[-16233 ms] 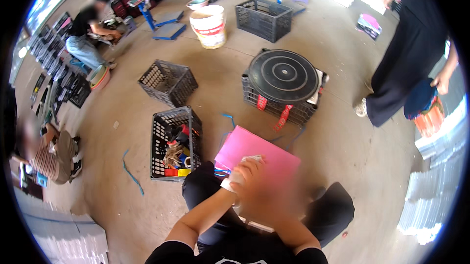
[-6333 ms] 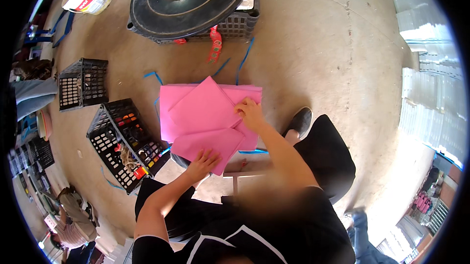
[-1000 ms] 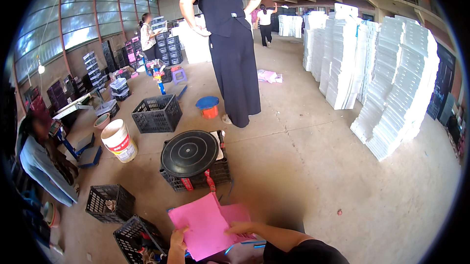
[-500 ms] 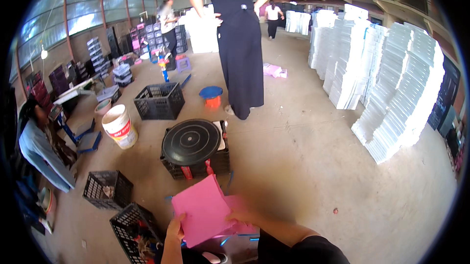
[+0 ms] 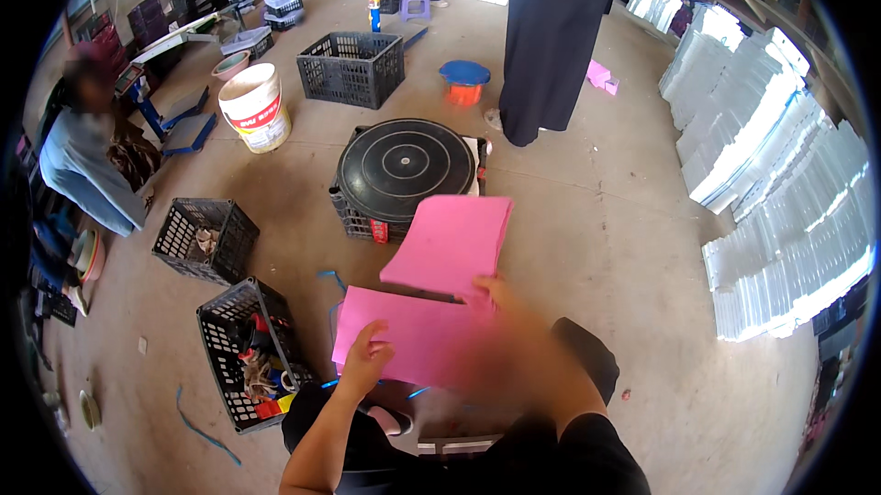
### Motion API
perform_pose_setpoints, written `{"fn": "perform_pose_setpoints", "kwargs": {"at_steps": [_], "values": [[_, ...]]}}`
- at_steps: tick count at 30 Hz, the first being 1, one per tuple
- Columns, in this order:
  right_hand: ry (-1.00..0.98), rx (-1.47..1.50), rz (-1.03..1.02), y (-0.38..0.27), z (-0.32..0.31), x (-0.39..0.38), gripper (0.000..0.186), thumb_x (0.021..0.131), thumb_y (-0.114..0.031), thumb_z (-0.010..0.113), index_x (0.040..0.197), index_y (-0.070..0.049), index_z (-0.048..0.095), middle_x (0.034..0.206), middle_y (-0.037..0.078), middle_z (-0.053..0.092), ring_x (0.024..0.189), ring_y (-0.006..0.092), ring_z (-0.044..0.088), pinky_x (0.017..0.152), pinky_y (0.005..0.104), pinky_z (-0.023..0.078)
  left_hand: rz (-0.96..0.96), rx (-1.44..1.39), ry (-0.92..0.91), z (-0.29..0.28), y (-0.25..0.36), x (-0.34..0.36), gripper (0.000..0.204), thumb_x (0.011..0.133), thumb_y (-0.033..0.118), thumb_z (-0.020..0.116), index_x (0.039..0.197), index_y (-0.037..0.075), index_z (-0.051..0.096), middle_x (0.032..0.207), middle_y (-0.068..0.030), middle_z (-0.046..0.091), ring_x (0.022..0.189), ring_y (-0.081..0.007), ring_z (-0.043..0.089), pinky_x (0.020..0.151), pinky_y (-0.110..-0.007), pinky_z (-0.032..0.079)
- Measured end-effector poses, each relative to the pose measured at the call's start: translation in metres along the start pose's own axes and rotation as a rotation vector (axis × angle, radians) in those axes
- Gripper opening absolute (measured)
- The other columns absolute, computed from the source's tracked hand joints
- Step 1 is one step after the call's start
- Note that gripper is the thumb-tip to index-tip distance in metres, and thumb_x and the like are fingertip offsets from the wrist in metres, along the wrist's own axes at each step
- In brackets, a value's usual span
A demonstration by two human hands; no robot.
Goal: The person folds pink fabric pieces on a board and passes them to another person who places them into a crate.
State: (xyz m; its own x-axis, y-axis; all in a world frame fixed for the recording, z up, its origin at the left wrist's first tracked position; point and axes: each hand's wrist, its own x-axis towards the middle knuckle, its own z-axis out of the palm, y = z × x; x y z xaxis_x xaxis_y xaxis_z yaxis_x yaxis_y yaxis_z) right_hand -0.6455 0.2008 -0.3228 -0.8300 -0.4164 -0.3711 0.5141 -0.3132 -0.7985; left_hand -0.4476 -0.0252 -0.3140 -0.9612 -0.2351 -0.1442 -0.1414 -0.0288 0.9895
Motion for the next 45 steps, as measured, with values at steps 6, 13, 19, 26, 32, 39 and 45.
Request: {"fn": "perform_pose_setpoints", "kwargs": {"at_steps": [6,13,19,26,32,39,45], "values": [[-0.081,0.059,-0.166,-0.025,0.032,0.154,0.031,0.086,-0.011,0.05,0.11,0.008,0.05,0.093,0.018,0.063,0.082,0.0255,0.063,0.074,0.0347,0.052,0.059,0.249,-0.118,0.004,0.017,0.02,0.049,0.078,0.009,0.062,0.123,0.002,0.045,0.117,-0.0175,0.05,0.09,-0.0268,0.059,0.078,-0.033,0.048],[0.428,-0.918,-0.505,-0.003,0.003,0.225,0.034,0.083,-0.012,0.058,0.115,-0.002,0.054,0.103,0.013,0.062,0.091,0.0224,0.062,0.078,0.0316,0.047,-0.008,0.628,-0.336,0.008,0.013,0.027,0.042,0.076,0.012,0.062,0.116,0.004,0.051,0.115,-0.0173,0.05,0.099,-0.0333,0.054,0.082,-0.041,0.044],[0.377,-1.256,-0.358,0.15,-0.088,0.081,0.035,0.079,-0.015,0.056,0.114,-0.007,0.054,0.101,0.021,0.057,0.093,0.0371,0.055,0.08,0.0432,0.045,0.069,1.087,-0.369,0.002,-0.006,0.013,0.044,0.074,0.019,0.064,0.114,0.006,0.049,0.109,-0.0152,0.051,0.093,-0.0317,0.055,0.074,-0.044,0.044],[0.505,-1.049,-0.163,0.28,-0.153,-0.019,0.044,0.075,-0.017,0.058,0.117,-0.006,0.051,0.093,0.023,0.06,0.087,0.0354,0.059,0.072,0.0404,0.045,0.023,1.08,-0.438,0.017,-0.009,0.011,0.045,0.074,0.017,0.063,0.115,0.007,0.048,0.111,-0.0153,0.051,0.096,-0.0328,0.055,0.079,-0.046,0.043],[0.484,-1.178,0.044,0.258,-0.148,-0.018,0.051,0.07,-0.022,0.062,0.117,-0.006,0.05,0.111,0.024,0.055,0.108,0.0404,0.048,0.092,0.0462,0.038,0.021,1.131,-0.434,0.02,-0.013,0.016,0.043,0.075,0.018,0.061,0.115,0.007,0.048,0.11,-0.0143,0.051,0.094,-0.0339,0.056,0.077,-0.047,0.045],[0.524,-1.343,-0.077,0.243,-0.109,-0.036,0.06,0.07,-0.023,0.063,0.123,-0.005,0.045,0.12,0.021,0.049,0.109,0.0399,0.045,0.093,0.0475,0.036,0.045,1.114,-0.406,0.018,-0.015,0.018,0.04,0.076,0.018,0.059,0.114,0.008,0.049,0.107,-0.0139,0.053,0.093,-0.0338,0.056,0.076,-0.047,0.045],[0.579,-1.356,-0.065,0.255,-0.105,-0.039,0.068,0.069,-0.024,0.063,0.128,0.0,0.038,0.122,0.024,0.045,0.107,0.0433,0.043,0.093,0.048,0.036,0.039,1.118,-0.406,0.023,-0.014,0.019,0.041,0.076,0.017,0.06,0.114,0.007,0.049,0.108,-0.0137,0.053,0.096,-0.0328,0.055,0.078,-0.046,0.044]]}}
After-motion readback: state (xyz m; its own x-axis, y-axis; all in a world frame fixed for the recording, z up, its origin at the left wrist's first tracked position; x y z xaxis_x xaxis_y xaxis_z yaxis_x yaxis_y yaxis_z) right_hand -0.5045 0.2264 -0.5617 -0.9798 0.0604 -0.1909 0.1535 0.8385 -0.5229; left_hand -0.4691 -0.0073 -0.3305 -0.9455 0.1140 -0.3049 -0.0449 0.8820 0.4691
